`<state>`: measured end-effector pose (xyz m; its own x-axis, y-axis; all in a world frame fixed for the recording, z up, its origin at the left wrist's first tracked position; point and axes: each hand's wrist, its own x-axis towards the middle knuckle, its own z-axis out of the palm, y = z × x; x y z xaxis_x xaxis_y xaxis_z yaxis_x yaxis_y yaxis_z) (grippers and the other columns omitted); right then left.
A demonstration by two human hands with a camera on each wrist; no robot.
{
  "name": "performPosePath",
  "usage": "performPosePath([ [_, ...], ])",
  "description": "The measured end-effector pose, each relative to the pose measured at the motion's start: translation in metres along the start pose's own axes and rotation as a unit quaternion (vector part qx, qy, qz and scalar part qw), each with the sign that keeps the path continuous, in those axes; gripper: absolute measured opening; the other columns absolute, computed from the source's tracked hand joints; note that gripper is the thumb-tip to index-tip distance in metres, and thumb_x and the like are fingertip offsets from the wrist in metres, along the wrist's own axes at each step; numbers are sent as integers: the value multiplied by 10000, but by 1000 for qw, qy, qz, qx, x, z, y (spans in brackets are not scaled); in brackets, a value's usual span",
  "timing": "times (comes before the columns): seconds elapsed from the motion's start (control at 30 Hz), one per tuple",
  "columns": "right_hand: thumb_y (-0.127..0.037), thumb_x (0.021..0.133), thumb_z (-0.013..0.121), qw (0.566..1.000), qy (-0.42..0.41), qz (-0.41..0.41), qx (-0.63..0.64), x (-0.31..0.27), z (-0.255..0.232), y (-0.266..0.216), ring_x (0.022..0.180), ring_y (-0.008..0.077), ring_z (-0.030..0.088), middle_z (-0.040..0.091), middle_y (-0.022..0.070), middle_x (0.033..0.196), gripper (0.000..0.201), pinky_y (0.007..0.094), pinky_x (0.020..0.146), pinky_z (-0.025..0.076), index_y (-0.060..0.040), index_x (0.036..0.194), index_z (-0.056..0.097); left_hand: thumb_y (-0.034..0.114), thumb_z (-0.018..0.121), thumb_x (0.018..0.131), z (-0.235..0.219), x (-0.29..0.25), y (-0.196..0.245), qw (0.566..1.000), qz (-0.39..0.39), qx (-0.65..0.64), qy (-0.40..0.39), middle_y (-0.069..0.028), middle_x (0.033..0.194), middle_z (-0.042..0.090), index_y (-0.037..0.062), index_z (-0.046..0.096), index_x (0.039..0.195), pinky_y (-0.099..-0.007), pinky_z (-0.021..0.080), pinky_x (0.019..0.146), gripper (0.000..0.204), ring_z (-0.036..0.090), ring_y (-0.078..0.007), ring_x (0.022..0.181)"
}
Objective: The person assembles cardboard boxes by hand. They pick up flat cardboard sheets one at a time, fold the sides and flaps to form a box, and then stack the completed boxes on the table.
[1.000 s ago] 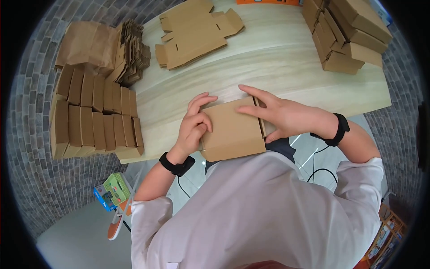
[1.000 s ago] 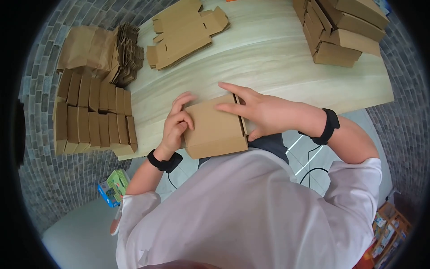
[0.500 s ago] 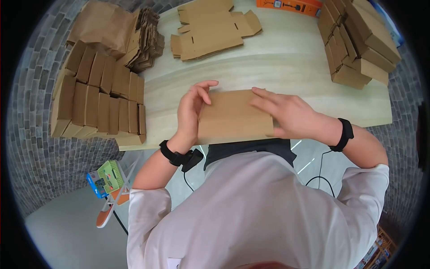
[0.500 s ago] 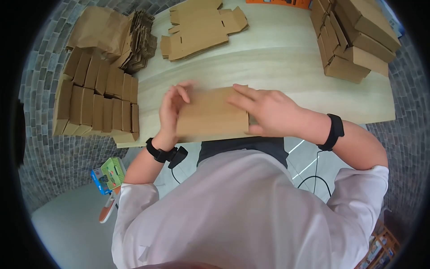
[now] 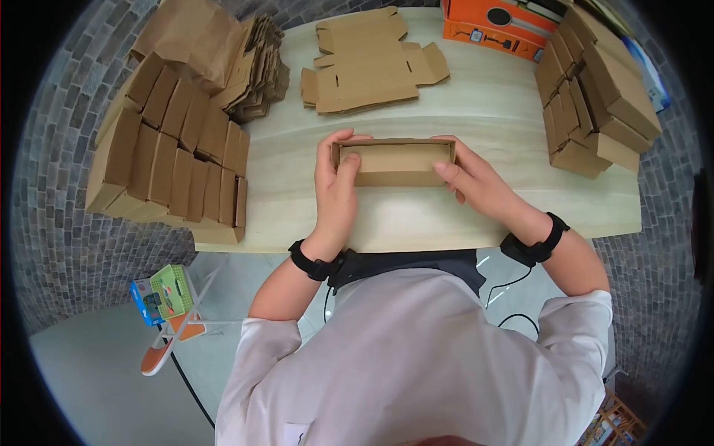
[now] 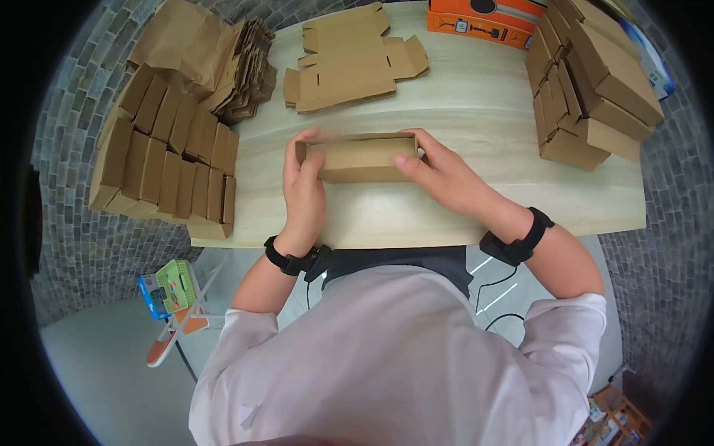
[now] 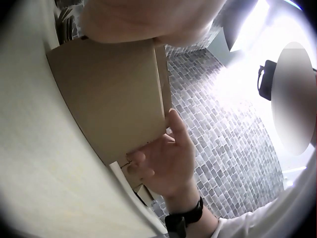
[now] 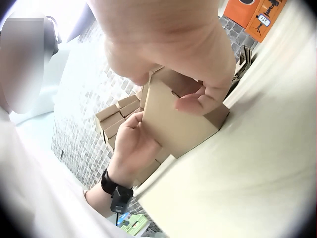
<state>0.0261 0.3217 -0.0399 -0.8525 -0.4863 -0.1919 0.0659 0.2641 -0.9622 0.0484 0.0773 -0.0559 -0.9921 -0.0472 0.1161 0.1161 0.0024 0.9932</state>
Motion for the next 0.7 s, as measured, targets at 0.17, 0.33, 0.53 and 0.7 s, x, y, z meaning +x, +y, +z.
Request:
performPosePath([
  [0.17,-403,1047,471,997,43,-17,-60,-5,10,-7,802,195,534,569,126,949,562,322,774,454,-36,1455,350,97,430,967,6,-3,0,998,49,40,25,-114,1360,527,20,429,1405,-321,349,1076,445,488,-199,1237],
  [0.33,-398,1063,421,964,151,-155,-157,-3,23,6,788,250,544,562,171,936,589,336,771,457,-54,1518,277,57,395,950,7,-3,-3,990,94,100,27,-135,1411,508,8,370,1469,-330,340,1096,522,474,-212,1274],
  [0.53,-481,1067,365,998,33,-44,-31,-9,14,-14,683,169,509,486,82,847,634,320,717,462,-115,1566,224,22,405,914,-3,-4,-4,991,101,91,10,-165,1412,513,11,348,1471,-365,327,1119,560,467,-254,1309],
  [0.7,-511,1052,395,997,20,-1,75,-5,13,-16,637,93,483,407,-7,787,587,252,644,454,-184,1537,347,47,415,924,-10,-4,-9,996,84,-11,-20,-161,1391,525,0,430,1397,-371,325,1120,475,477,-243,1282],
])
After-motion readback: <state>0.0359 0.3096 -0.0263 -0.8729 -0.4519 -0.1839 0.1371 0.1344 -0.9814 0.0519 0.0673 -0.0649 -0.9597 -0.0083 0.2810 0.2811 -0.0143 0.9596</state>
